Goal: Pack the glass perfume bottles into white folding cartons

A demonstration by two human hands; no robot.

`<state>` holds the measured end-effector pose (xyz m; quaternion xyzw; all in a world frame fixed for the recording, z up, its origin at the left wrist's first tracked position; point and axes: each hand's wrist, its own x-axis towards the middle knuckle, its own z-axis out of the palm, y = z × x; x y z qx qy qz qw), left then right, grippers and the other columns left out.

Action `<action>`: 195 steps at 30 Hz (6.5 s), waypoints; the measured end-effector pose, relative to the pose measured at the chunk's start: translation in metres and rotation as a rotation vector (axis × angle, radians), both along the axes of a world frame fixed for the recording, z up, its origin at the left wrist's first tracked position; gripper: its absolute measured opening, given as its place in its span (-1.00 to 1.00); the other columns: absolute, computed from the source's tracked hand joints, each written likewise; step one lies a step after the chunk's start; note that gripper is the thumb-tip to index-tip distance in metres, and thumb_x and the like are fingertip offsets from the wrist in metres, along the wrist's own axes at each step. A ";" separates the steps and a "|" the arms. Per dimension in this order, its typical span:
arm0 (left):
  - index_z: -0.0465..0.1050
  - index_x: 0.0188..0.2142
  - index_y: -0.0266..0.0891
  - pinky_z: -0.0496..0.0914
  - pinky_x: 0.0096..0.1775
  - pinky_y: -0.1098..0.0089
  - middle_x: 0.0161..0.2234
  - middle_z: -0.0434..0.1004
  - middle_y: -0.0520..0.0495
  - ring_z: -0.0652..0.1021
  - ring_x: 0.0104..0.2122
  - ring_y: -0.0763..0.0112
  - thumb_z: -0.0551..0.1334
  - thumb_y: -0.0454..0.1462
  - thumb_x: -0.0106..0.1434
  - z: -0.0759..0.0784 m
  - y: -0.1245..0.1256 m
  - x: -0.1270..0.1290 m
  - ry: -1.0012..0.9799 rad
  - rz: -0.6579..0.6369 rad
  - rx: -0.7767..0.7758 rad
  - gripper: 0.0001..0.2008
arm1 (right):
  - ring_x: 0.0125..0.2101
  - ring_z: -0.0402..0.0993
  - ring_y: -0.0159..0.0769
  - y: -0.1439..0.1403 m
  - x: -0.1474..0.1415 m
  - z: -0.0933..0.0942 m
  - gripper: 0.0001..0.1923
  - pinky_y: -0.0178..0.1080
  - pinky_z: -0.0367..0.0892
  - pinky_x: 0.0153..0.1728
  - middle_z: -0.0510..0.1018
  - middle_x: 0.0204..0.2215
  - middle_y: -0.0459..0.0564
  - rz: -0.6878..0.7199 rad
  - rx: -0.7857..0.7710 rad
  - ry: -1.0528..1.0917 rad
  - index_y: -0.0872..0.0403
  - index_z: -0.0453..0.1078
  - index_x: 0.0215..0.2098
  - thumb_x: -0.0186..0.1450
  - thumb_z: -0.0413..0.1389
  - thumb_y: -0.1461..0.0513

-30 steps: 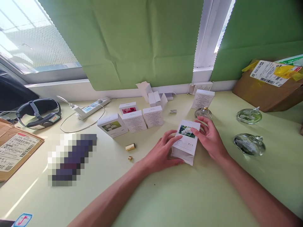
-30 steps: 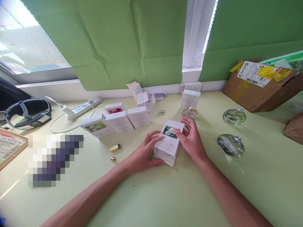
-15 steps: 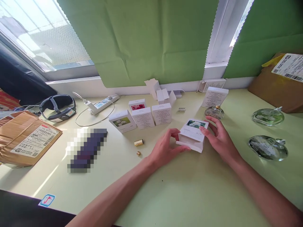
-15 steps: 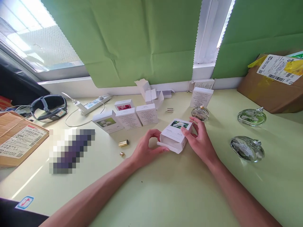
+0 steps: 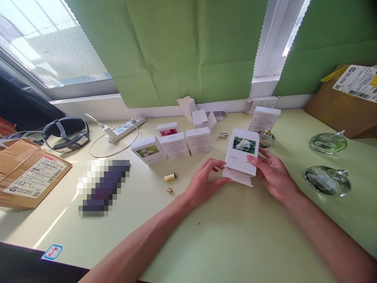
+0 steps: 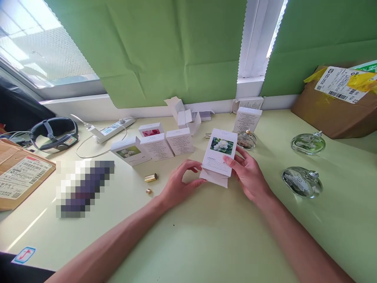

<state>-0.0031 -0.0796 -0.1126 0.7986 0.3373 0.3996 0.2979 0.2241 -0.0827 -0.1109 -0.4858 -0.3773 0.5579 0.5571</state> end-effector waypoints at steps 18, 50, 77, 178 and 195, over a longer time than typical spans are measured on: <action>-0.28 0.41 0.08 0.46 0.01 0.20 0.09 0.40 -0.21 0.55 -0.03 0.28 0.28 -0.20 0.30 0.001 0.006 -0.001 -0.234 -0.167 -0.530 -0.12 | 0.18 0.36 -0.06 -0.011 -0.006 0.009 -0.09 0.01 0.46 0.05 0.37 0.24 -0.03 0.264 0.183 -0.173 -0.30 -0.09 0.41 0.23 0.28 0.10; 0.15 0.32 0.03 0.38 0.08 0.24 0.19 0.32 -0.14 0.44 0.06 0.26 0.15 -0.14 0.40 0.005 0.005 -0.005 -0.130 -0.182 -0.441 -0.48 | 0.04 0.46 -0.17 -0.013 -0.001 0.010 -0.45 -0.08 0.46 0.02 0.52 0.08 -0.02 0.471 0.146 -0.214 -0.19 0.23 0.23 0.31 0.23 0.12; 0.16 0.33 -0.01 0.44 0.01 0.22 0.13 0.39 -0.16 0.49 -0.04 0.28 0.29 -0.15 0.31 -0.004 0.008 -0.003 -0.135 -0.161 -0.408 -0.36 | -0.08 0.51 -0.25 -0.013 0.001 0.010 -0.43 -0.17 0.50 -0.06 0.58 -0.02 -0.07 0.434 0.165 -0.310 -0.19 0.27 0.24 0.29 0.25 0.10; 0.43 0.03 -0.28 0.35 0.03 0.22 -0.08 0.53 -0.18 0.46 0.02 0.16 0.21 -0.17 0.32 0.156 0.231 -0.055 0.868 0.549 -0.052 -0.65 | -0.18 0.44 -0.25 0.003 0.007 -0.014 -0.65 -0.17 0.43 -0.26 0.39 0.03 0.00 0.155 0.202 -0.664 -0.05 0.37 -0.04 0.35 0.06 -0.07; 0.42 -0.14 -0.26 0.37 -0.11 0.25 -0.03 0.44 -0.19 0.50 -0.11 0.25 0.08 -0.32 0.40 0.193 0.220 -0.047 0.647 0.634 0.270 -0.84 | -0.25 0.43 -0.26 0.003 0.004 -0.008 -0.65 -0.17 0.40 -0.27 0.42 -0.09 0.00 -0.024 0.218 -0.492 -0.03 0.37 -0.08 0.32 0.12 -0.06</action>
